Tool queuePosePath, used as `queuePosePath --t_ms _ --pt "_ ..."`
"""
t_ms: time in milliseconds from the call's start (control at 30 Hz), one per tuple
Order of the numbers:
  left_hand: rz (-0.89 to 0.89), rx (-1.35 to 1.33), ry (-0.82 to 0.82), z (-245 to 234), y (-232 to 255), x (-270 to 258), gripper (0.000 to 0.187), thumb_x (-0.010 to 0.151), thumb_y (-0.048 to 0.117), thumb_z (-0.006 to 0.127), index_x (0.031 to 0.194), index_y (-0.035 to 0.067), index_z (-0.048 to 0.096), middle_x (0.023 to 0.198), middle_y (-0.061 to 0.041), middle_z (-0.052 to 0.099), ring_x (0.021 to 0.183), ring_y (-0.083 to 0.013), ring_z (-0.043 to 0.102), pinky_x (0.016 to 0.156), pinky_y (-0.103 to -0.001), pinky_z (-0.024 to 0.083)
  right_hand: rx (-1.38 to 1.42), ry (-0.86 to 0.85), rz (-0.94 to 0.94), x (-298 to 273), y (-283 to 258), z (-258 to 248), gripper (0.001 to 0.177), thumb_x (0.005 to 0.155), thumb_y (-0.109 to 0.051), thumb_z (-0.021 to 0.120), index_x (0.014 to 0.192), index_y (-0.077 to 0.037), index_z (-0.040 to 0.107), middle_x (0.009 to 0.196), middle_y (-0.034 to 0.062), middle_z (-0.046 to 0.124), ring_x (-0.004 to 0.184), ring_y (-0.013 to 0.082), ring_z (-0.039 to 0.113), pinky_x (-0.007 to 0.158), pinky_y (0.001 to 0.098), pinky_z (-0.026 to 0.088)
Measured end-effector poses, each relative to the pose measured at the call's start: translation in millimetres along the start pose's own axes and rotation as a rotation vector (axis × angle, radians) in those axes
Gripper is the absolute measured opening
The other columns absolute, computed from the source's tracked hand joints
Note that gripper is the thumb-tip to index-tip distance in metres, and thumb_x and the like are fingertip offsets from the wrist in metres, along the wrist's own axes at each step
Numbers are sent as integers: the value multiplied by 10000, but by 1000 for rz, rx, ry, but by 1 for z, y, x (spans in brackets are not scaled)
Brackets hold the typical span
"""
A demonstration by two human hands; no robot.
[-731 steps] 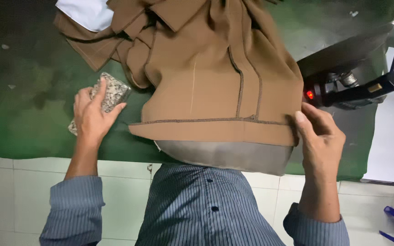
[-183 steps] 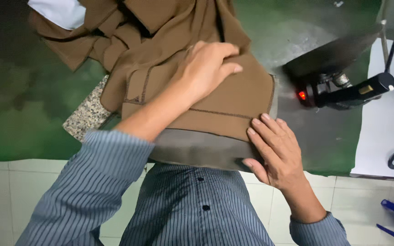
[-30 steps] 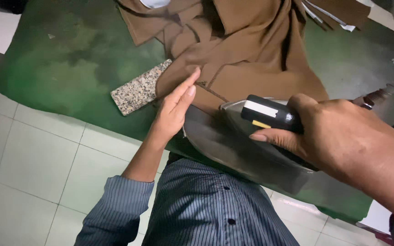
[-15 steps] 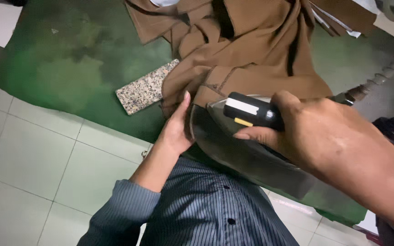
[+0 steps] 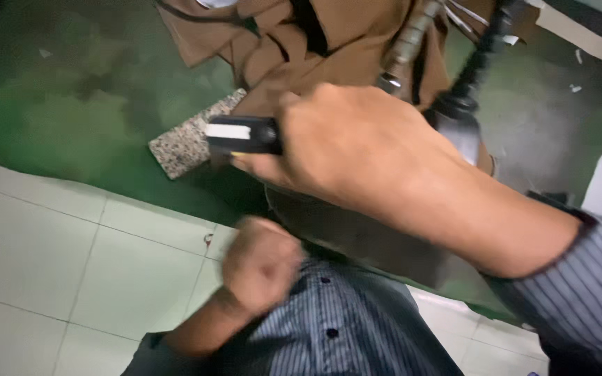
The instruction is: The person irons brown fabric pieces on a padded workbench using an iron and a stone block. They smooth the fabric by hand, press the iron along the material, and then apply pressure with the stone block to flatten the seams and hems.
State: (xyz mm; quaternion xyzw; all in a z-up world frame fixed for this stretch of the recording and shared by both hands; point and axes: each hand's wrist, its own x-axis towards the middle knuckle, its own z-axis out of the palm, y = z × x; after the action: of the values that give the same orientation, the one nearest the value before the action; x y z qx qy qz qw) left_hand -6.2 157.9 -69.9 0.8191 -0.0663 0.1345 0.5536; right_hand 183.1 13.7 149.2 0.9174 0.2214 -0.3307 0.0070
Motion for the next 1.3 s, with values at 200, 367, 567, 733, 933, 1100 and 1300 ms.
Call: queuePosePath --t_ms 200,367,567,733,933,1100,1300 --pt "661 -44 -500 74 101 33 255 1119 25 597 1335 -93 662 1381 -281 689 1341 -421 650 1155 -556 546 75 25 -9 15 -20 -10 801 1091 -817 548 1096 -33 709 1085 239 750 905 535 748 739 647 606" --pt "653 246 -401 136 104 10 375 1078 57 609 1437 -20 684 1422 -200 735 1395 -381 660 1302 -583 444 72 19 -27 20 -25 -9 729 1109 -724 581 1108 -7 713 1125 262 742 961 525 731 787 621 599" --pt "558 291 -292 189 99 8 597 978 535 684 1073 -50 755 1148 -266 720 1165 -463 640 1131 -598 497 27 139 -117 30 -17 2 761 1102 -778 648 1053 -22 726 1011 206 765 907 490 740 707 635 598" --pt "504 407 -366 196 93 0 799 880 734 616 970 -49 744 944 -220 672 1065 -418 621 1201 -582 451 92 75 -80 21 -19 -7 744 1076 -770 660 1091 -30 744 1058 172 779 930 445 745 775 579 585" --pt "490 297 -360 203 89 -2 924 797 694 745 1227 -121 676 1213 -309 705 1275 -494 607 1222 -630 436 140 115 -65 25 -18 -4 777 995 -819 737 1188 -67 747 1159 156 780 1076 445 721 843 606 582" --pt "555 332 -276 200 89 1 794 736 712 836 911 -50 703 887 -221 630 959 -418 584 1150 -622 472 113 57 -41 27 -21 -2 809 992 -841 733 1155 -49 742 1132 171 759 985 455 742 791 587 588" --pt "509 231 -511 197 112 13 687 797 506 828 1199 -11 618 1122 -193 649 1073 -390 614 1067 -552 459 114 -190 56 -14 -15 -22 764 1018 -750 687 1157 0 718 1169 197 773 1061 425 755 921 533 577"
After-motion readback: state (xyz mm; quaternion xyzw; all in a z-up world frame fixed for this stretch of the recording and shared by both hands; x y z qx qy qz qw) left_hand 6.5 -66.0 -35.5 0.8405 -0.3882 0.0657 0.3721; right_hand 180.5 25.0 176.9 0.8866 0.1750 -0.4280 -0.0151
